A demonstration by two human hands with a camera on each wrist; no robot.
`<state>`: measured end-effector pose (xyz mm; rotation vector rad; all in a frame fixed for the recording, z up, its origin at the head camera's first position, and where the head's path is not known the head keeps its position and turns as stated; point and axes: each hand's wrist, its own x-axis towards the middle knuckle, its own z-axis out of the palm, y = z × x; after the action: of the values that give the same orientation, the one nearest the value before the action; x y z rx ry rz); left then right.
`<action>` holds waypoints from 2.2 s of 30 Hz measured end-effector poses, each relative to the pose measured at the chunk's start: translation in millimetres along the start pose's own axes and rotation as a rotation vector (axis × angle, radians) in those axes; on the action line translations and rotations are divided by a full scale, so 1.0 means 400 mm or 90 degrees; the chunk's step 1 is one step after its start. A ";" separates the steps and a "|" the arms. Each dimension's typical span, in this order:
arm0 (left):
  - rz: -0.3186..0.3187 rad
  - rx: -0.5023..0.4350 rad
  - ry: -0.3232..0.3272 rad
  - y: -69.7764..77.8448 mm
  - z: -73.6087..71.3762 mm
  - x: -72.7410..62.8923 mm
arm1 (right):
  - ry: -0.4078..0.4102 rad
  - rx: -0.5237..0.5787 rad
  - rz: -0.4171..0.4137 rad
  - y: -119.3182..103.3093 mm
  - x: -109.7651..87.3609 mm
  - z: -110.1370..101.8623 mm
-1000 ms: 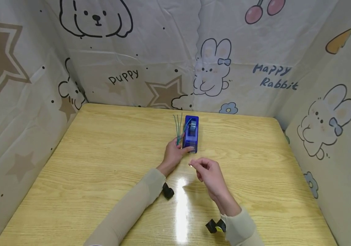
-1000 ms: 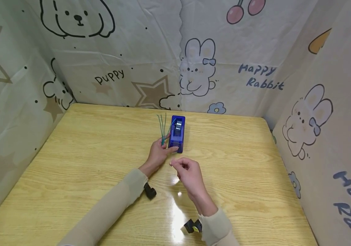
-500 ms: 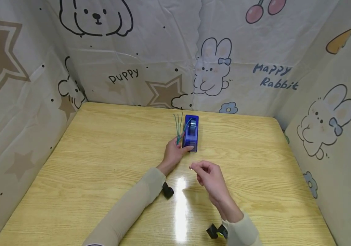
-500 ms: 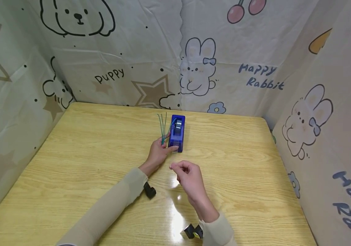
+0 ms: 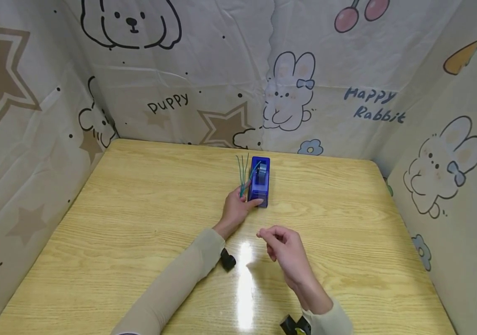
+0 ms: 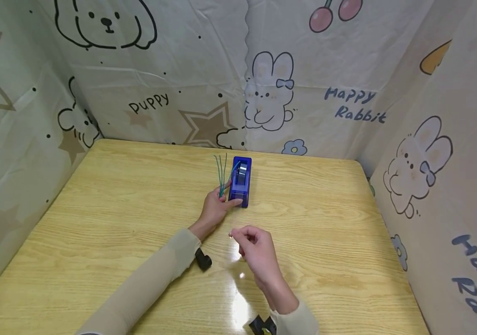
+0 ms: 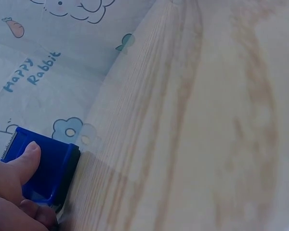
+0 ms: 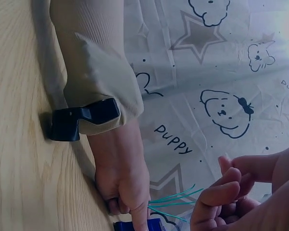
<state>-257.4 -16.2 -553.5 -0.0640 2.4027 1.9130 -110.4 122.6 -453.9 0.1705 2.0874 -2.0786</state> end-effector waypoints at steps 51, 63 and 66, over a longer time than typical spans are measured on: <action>0.090 0.109 -0.085 -0.011 -0.286 -0.073 | -0.023 -0.015 -0.040 -0.005 -0.065 -0.032; 0.060 0.269 -0.122 0.016 -0.339 -0.092 | -0.020 -0.030 -0.038 -0.005 -0.062 -0.043; 0.083 0.284 -0.137 0.011 -0.345 -0.093 | -0.019 -0.032 -0.043 -0.005 -0.061 -0.043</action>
<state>-224.8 -150.1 -515.5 0.3114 2.6637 1.2976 -87.8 141.2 -446.6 0.0631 2.1547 -2.0498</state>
